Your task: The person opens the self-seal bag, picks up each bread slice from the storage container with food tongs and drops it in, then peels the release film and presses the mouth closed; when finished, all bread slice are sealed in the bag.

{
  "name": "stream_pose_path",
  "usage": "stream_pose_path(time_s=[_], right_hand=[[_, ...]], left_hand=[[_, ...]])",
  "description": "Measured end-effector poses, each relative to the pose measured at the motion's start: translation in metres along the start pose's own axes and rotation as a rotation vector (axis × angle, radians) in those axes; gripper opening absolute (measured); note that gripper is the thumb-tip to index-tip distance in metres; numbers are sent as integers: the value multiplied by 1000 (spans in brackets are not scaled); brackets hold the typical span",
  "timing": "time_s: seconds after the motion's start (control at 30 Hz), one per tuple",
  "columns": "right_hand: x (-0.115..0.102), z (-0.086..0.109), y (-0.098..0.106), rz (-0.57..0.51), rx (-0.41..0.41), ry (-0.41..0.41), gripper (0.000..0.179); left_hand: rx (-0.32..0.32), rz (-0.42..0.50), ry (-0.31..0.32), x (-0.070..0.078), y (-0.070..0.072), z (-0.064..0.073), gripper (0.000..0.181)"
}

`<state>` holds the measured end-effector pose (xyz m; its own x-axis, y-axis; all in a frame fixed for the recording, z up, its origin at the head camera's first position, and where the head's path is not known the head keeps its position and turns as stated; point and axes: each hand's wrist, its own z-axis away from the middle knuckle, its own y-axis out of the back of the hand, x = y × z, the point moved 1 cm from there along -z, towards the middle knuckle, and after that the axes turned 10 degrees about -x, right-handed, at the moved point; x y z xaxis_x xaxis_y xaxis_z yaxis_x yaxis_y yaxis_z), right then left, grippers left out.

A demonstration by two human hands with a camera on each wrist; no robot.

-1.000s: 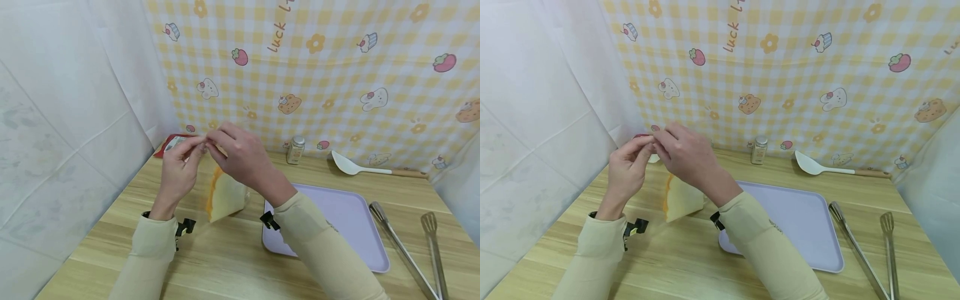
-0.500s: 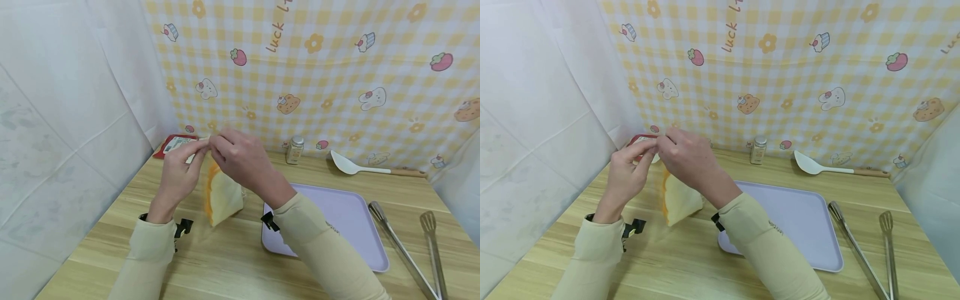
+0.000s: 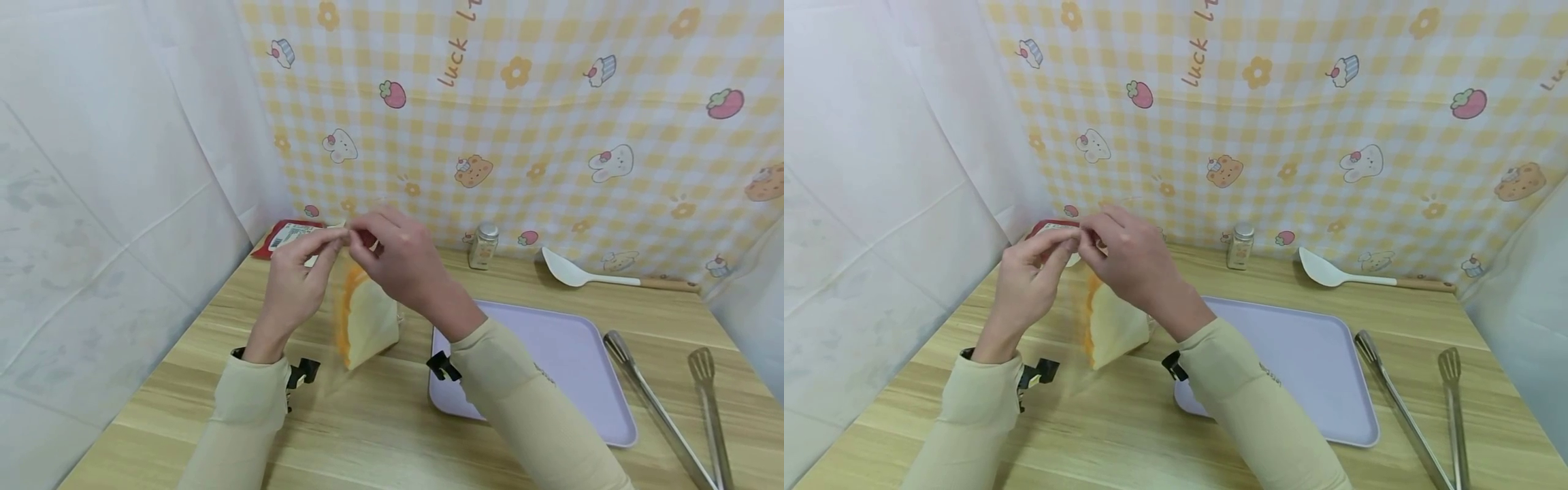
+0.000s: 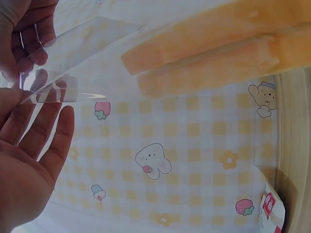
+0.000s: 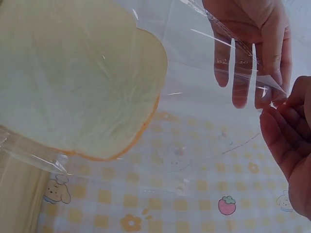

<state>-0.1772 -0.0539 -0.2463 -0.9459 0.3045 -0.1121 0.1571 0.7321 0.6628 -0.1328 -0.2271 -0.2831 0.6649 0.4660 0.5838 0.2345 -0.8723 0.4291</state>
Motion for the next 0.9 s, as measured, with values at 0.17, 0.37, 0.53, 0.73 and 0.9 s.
stream_pose_path(time_s=[0.17,0.37,0.53,0.73,0.9], right_hand=[[0,1,1,-1,-17,4,8],[-3,-1,2,119,-12,67,8],[-4,-1,2,126,-4,84,6],[-3,0,0,45,4,45,8],[-2,0,-2,-125,48,-10,9]], left_hand=[[15,-8,5,-1,0,0,18],[22,-56,-31,-3,0,1,18],[17,-64,-51,-2,0,1,16],[6,-5,-24,0,1,1,17],[9,58,34,2,1,1,18]])
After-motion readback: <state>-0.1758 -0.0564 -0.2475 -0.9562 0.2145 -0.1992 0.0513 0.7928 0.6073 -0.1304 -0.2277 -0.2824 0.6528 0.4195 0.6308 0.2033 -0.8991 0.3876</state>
